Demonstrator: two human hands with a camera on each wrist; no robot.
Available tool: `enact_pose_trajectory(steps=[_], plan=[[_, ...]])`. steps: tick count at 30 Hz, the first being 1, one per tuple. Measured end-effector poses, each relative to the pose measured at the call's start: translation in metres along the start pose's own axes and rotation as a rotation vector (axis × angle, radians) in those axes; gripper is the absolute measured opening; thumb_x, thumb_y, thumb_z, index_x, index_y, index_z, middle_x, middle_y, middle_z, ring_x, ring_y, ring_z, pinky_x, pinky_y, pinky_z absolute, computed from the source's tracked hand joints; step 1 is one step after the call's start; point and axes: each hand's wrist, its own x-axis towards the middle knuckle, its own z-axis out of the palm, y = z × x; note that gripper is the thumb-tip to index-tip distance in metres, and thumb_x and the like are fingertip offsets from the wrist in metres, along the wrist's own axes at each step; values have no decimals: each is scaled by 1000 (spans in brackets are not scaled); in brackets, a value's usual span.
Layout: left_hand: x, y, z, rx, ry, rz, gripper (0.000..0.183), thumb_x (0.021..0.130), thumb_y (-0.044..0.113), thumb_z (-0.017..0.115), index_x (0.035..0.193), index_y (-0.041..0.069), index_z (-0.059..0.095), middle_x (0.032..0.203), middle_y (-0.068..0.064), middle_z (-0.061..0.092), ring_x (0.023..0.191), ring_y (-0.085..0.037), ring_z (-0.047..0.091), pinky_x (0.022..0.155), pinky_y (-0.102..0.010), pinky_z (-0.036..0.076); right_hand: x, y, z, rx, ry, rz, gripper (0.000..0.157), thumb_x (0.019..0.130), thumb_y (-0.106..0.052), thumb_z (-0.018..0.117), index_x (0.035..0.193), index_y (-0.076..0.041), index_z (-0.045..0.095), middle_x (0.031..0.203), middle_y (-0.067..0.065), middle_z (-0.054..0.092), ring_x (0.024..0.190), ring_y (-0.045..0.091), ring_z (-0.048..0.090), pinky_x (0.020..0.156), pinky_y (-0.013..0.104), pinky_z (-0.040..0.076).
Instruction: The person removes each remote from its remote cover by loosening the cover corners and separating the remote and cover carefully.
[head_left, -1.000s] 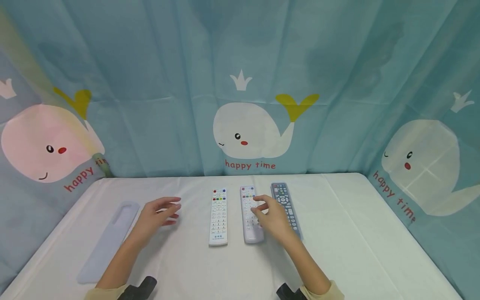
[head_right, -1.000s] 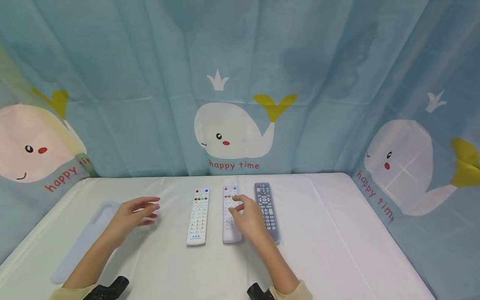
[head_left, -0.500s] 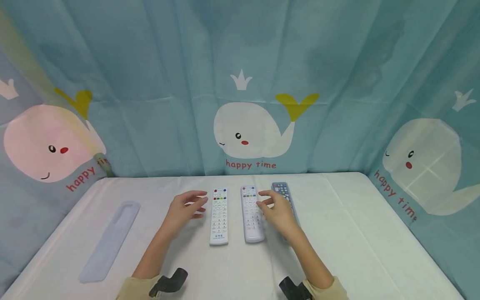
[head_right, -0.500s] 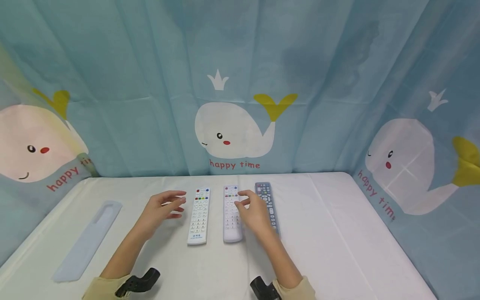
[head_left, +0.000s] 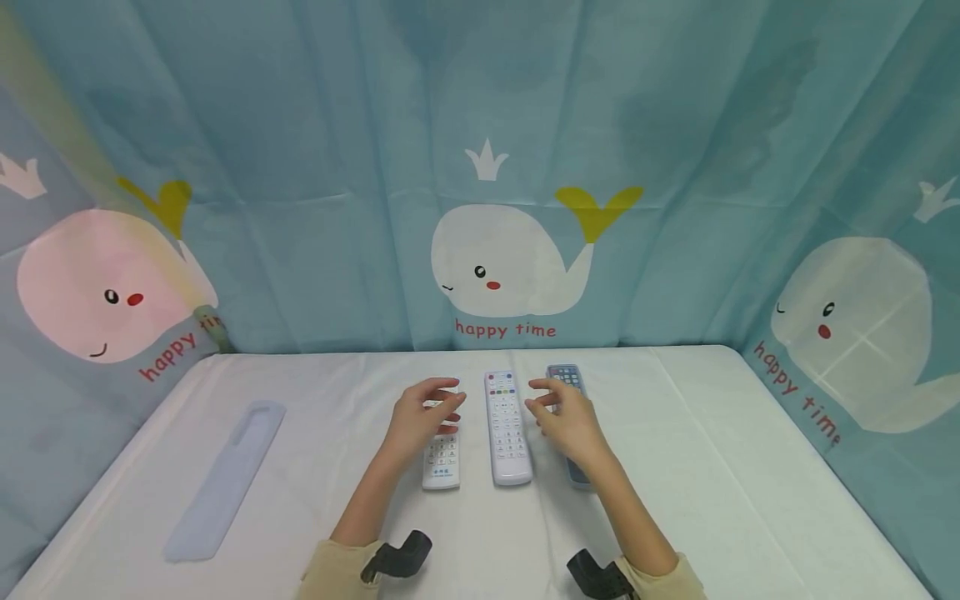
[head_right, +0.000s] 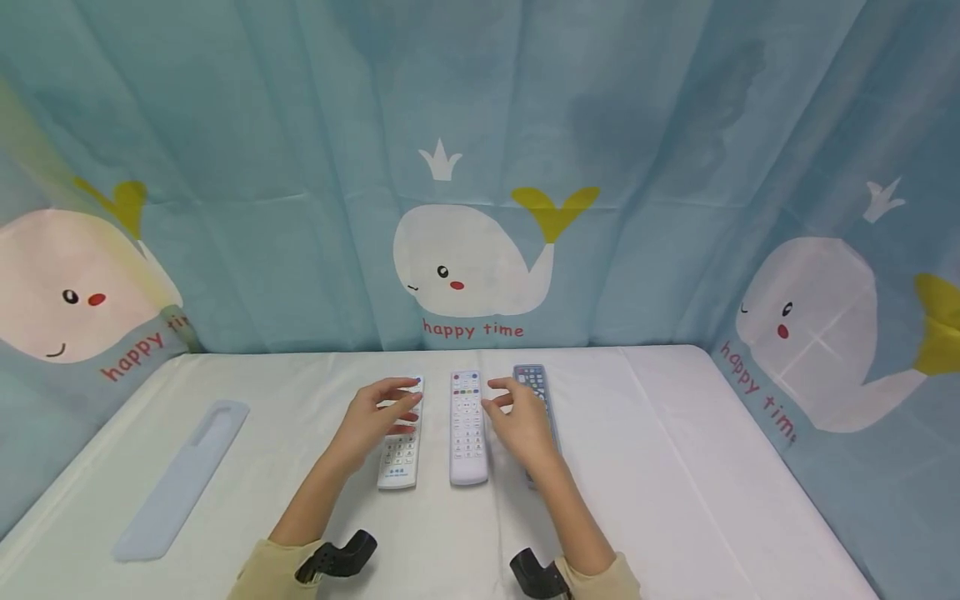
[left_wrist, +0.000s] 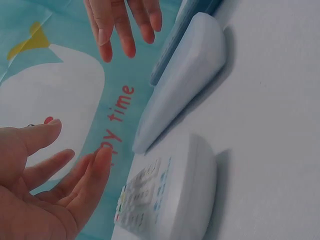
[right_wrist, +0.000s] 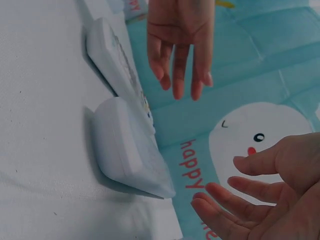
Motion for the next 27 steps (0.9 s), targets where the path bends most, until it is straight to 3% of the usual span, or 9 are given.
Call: enact_pose_trajectory(steps=[16,27], plan=[[9,-3,38,-38,10,-11,42,103,16,70,140,-3,62,122,-22,70,98,-31,74,76,-35,66,9,15,3,53,-35,-30,35,100,-3,68,135,4,65,114,23,72,86,35,75,71,36,64],[8,-11,50,-43,5,-49,44,101,13,71,141,-5,60,126,-25,66,91,-27,75,75,-35,66,12,22,12,60,-61,-21,34,99,-1,68,132,6,66,114,24,72,84,30,75,72,36,65]])
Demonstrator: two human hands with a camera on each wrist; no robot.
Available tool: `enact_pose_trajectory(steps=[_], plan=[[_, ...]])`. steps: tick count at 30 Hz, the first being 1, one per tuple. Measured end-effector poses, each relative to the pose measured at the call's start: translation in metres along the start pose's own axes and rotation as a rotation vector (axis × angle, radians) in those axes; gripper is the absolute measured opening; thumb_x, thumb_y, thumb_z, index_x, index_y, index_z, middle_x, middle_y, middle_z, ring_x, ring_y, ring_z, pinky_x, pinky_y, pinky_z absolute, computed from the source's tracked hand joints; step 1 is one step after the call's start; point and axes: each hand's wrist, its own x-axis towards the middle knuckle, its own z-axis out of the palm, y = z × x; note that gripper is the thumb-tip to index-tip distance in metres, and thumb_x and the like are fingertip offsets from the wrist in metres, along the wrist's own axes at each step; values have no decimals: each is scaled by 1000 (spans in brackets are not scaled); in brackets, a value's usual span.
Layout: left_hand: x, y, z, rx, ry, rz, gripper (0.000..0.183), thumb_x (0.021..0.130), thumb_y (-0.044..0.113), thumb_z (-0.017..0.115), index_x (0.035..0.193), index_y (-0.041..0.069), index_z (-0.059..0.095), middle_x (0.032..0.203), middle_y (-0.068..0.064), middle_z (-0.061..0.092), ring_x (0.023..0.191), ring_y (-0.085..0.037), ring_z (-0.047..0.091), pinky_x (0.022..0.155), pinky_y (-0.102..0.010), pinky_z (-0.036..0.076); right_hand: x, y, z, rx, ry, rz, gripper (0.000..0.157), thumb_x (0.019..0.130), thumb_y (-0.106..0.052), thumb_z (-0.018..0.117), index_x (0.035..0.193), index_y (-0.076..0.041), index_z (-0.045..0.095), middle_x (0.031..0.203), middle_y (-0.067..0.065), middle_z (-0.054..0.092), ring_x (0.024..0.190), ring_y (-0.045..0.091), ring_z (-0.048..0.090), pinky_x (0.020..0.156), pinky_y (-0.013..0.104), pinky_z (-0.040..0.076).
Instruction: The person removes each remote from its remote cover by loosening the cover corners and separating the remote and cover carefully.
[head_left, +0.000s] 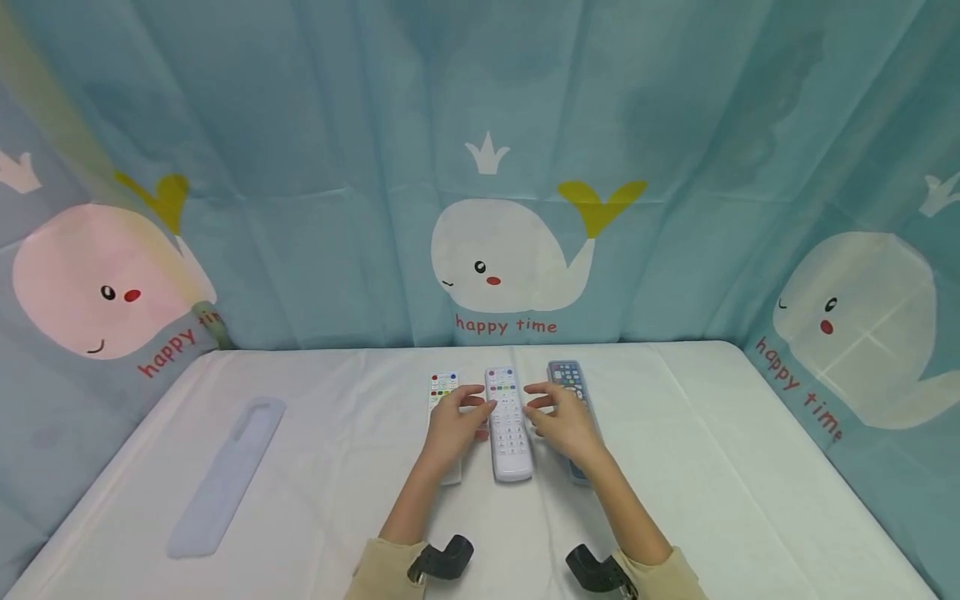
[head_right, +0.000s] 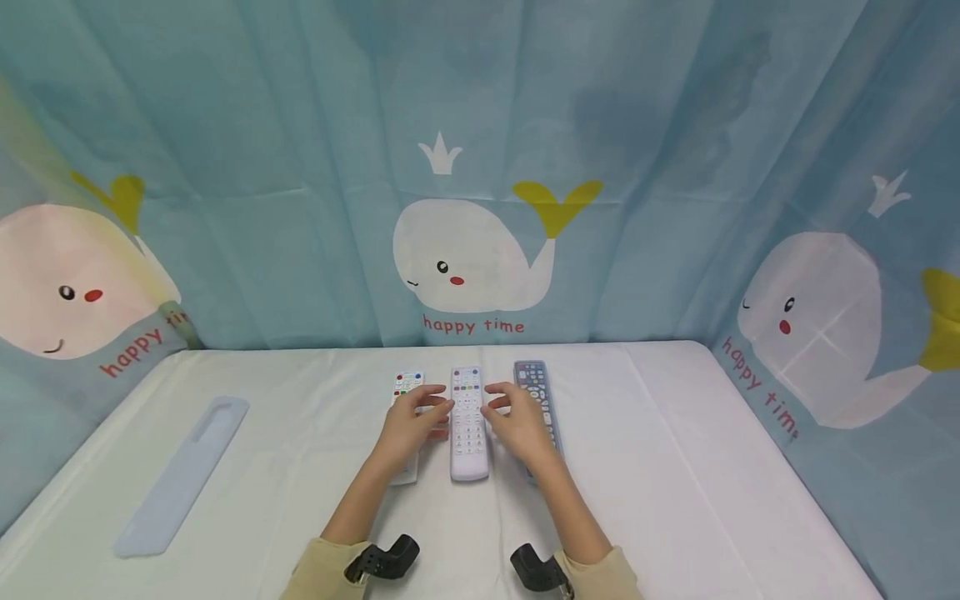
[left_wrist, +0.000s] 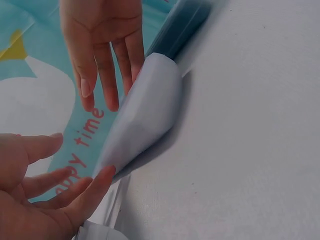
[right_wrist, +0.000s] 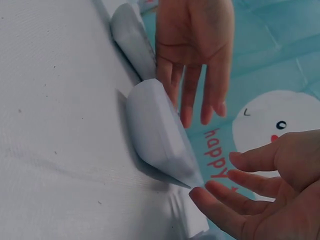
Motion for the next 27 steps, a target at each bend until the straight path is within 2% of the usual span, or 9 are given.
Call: enact_pose_trajectory(steps=[3,8,16,21,27], plan=[[-1,-1,2,3,-1,1,45,101,11,71,141,-6,59,127,-26,65,89,-28,76,74,-33,66,1,1,3,-7,-7,14,34,99,-1,68,132,6,66,114,24,72,84,28,75,73,34,64],[-3,-1,6,63,-22,3,47,100,10,71,141,-6,58,128,-26,65,94,-29,75,77,-33,65,1,3,7,-11,-28,45,34,99,0,66,132,5,66,113,22,71,86,25,74,74,34,64],[-10,0,14,157,-33,18,49,95,3,72,141,-9,57,129,-27,65,119,-41,68,95,-43,62,-1,5,12,-13,-49,54,38,94,6,69,132,7,65,114,23,71,97,34,75,75,37,65],[-11,0,15,159,-21,29,49,95,1,73,140,-9,58,129,-27,65,119,-42,68,96,-43,61,0,7,14,-38,-54,59,39,93,6,70,132,8,65,114,22,71,101,36,74,76,36,65],[-10,0,15,141,-24,27,48,94,0,73,139,-9,59,127,-25,66,116,-39,70,93,-40,62,-1,6,14,-28,-34,79,43,92,6,72,133,9,63,115,22,70,97,32,74,75,35,64]])
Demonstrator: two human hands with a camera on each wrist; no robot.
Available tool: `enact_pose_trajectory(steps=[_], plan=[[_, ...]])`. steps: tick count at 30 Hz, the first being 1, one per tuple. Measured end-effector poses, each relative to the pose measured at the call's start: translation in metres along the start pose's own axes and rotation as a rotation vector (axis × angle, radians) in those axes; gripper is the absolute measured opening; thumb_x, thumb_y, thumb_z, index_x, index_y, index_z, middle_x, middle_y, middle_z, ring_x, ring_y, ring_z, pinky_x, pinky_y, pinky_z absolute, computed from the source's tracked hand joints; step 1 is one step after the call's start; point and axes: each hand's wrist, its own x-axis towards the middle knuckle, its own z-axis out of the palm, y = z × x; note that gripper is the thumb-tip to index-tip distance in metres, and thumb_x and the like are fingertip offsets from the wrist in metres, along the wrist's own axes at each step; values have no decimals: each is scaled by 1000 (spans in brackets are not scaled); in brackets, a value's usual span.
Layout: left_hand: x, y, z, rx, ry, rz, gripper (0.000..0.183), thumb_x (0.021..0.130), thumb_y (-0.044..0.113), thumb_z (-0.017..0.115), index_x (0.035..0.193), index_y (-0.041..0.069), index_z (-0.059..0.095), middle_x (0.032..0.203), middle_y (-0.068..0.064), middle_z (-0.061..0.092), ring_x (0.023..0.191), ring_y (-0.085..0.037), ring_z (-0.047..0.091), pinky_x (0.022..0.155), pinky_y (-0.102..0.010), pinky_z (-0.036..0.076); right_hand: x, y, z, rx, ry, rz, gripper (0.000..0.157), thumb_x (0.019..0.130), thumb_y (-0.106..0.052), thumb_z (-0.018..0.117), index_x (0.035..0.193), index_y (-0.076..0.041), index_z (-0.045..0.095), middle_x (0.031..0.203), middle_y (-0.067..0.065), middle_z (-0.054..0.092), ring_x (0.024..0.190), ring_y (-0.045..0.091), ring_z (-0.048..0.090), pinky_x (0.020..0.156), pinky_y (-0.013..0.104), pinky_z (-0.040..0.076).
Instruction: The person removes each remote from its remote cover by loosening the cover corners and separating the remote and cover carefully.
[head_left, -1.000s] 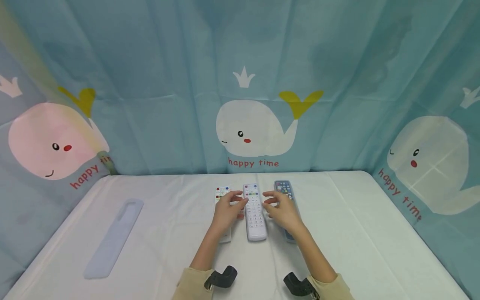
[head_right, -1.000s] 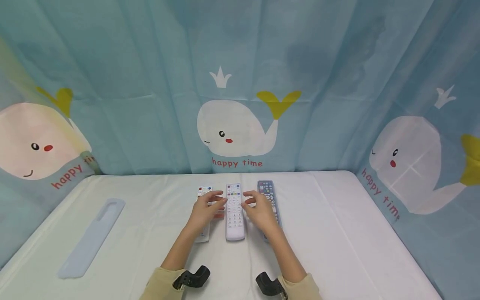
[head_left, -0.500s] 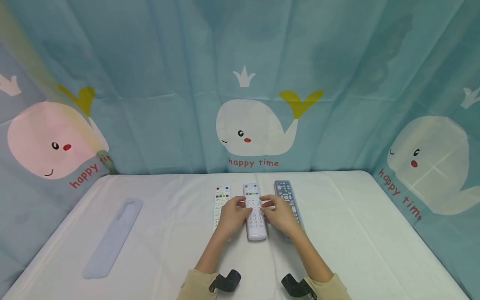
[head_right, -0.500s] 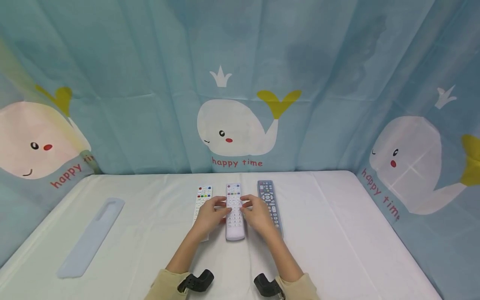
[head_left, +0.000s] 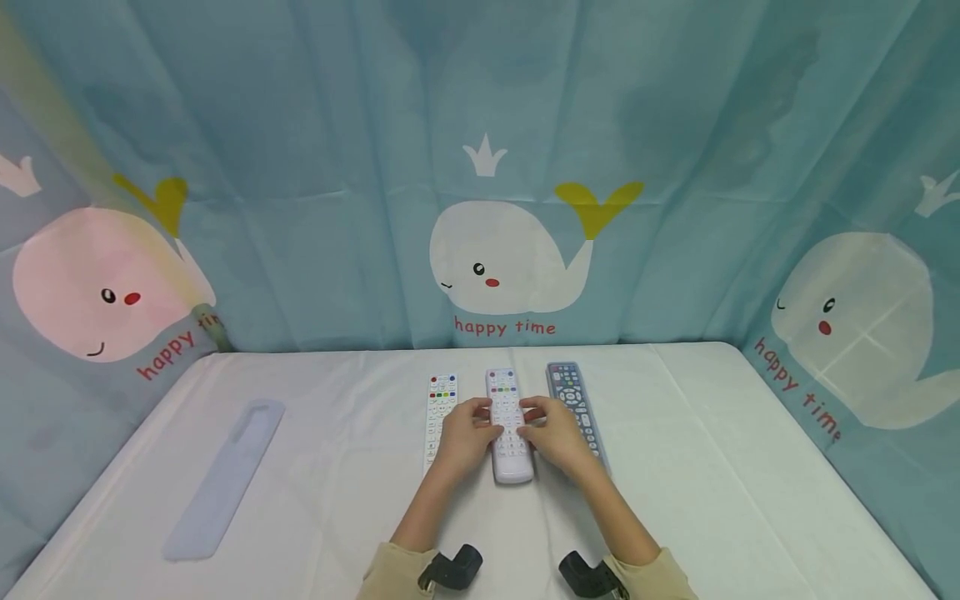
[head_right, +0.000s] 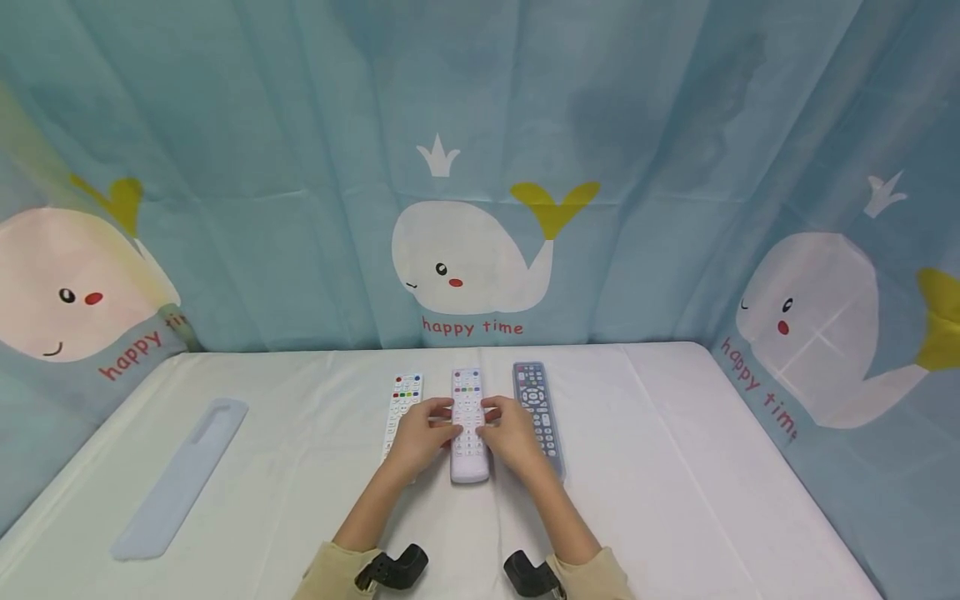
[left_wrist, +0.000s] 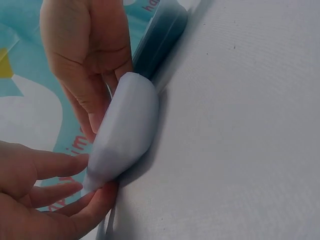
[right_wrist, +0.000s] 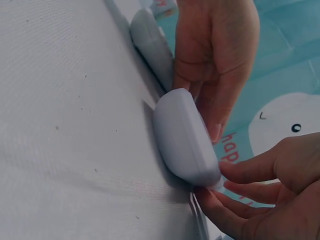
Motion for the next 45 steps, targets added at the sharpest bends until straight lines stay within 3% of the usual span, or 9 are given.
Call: enact_pose_trajectory(steps=[13,21,38,45], plan=[[-2,11,-4,-66,2,2,51,92,-6,73,141,-7,60,128,-24,67,114,-37,71,87,-38,64,-1,-7,-11,6,10,-2,50,89,8,74,138,8,61,116,22,69,92,27,71,76,34,65],[-1,14,-6,-92,2,26,52,91,-7,75,141,-7,59,127,-22,67,113,-36,71,89,-38,64,0,-8,-20,69,-16,-5,55,89,9,74,141,8,59,117,21,68,90,24,71,77,35,65],[-4,16,-25,-238,-82,37,61,90,-6,77,147,0,58,128,-22,66,114,-36,72,91,-40,63,-8,-19,-30,139,-45,16,54,89,6,78,140,6,60,127,24,69,98,27,74,82,38,65],[-4,17,-29,-238,-89,22,60,91,-3,77,147,0,57,124,-22,67,107,-31,73,88,-39,64,-8,-21,-31,161,-65,-1,52,88,9,77,137,7,61,126,24,70,93,24,73,80,39,66]])
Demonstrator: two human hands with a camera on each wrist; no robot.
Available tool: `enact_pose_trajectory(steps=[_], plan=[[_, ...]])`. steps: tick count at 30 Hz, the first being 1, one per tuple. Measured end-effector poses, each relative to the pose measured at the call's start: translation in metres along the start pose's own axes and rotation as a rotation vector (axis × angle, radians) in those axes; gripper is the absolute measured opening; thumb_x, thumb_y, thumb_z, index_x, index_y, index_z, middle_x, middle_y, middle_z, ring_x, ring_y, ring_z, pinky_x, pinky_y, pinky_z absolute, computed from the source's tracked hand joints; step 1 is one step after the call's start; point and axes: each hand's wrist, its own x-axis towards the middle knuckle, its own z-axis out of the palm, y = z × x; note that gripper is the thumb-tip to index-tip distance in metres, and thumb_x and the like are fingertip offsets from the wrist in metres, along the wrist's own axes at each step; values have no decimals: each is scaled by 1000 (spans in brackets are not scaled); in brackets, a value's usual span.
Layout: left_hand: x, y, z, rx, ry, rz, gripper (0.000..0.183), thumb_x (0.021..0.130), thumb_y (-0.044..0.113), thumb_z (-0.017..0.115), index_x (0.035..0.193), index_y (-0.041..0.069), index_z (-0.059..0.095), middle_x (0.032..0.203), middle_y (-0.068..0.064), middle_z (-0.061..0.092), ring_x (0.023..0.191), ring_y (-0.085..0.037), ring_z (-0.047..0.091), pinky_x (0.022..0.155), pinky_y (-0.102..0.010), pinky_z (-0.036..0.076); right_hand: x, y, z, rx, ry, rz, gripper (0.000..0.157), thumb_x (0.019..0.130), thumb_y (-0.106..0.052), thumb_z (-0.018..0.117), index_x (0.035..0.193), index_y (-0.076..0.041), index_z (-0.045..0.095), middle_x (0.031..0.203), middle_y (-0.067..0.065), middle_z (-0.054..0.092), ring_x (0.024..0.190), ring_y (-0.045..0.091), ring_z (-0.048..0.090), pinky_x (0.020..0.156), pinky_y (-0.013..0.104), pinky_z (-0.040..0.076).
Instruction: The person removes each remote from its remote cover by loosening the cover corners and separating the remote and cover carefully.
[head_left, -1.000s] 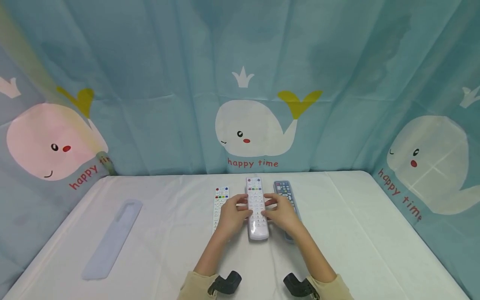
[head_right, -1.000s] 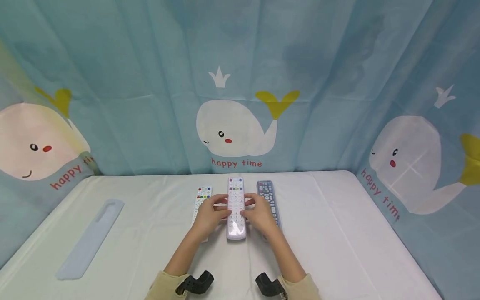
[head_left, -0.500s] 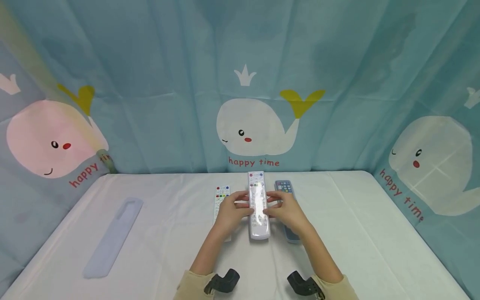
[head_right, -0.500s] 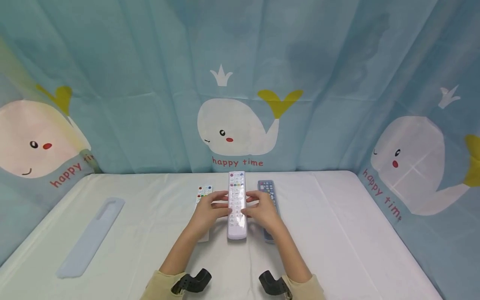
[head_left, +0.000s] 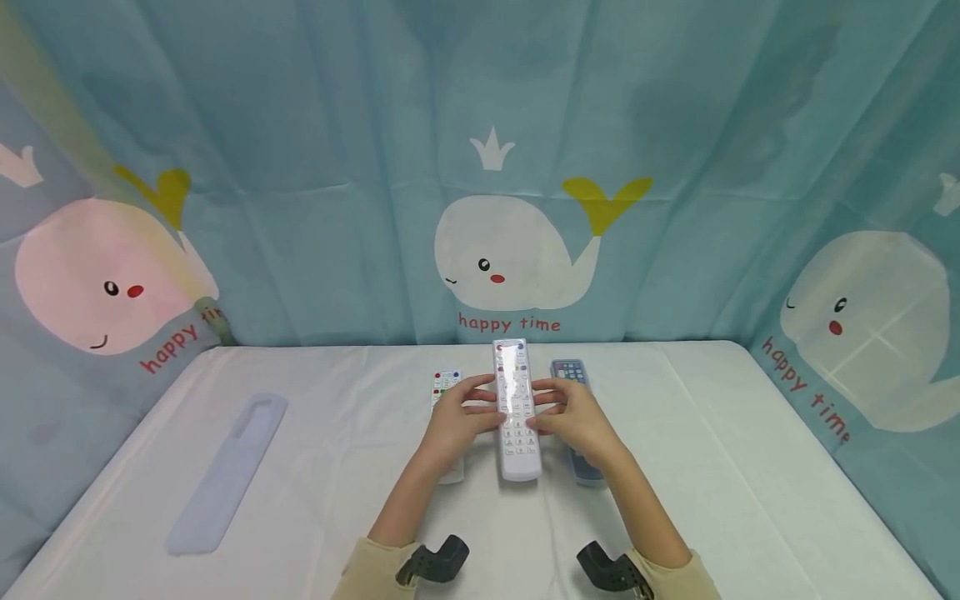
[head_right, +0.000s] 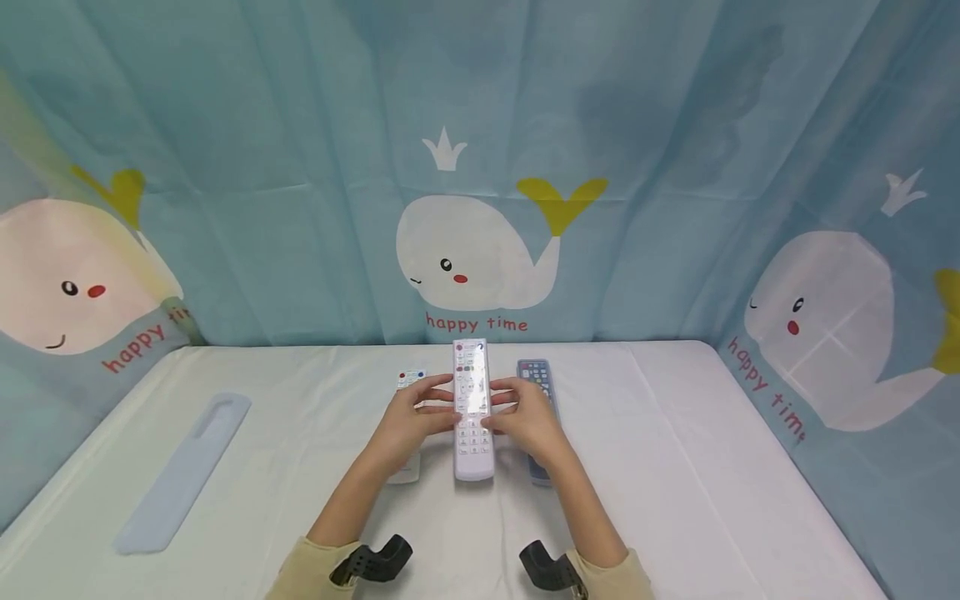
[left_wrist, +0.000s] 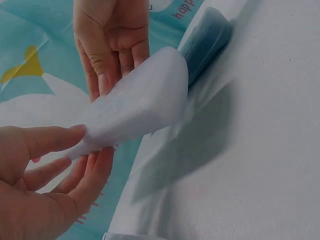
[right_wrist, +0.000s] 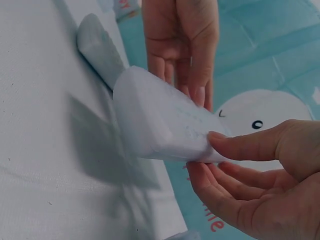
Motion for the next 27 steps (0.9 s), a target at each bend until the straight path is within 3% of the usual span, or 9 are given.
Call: enact_pose_trajectory(steps=[7,17,27], plan=[[-3,-1,-3,17,-17,-15,58,94,1,74,149,4,56,116,-20,68,97,-25,75,87,-38,65,-2,-3,0,-19,10,-9,45,89,6,78,132,9,64,118,22,74,91,23,74,78,41,66],[-7,-3,-1,-68,-9,4,57,96,0,71,151,5,56,116,-20,66,96,-23,74,85,-40,65,-4,-7,1,-9,65,11,38,93,3,76,130,6,67,114,20,76,89,22,74,76,37,66],[-10,1,4,-76,-16,-6,58,98,1,69,153,5,54,119,-20,64,97,-22,72,85,-40,65,-3,-7,0,37,100,18,36,94,1,76,130,5,68,107,17,77,83,17,72,76,35,66]])
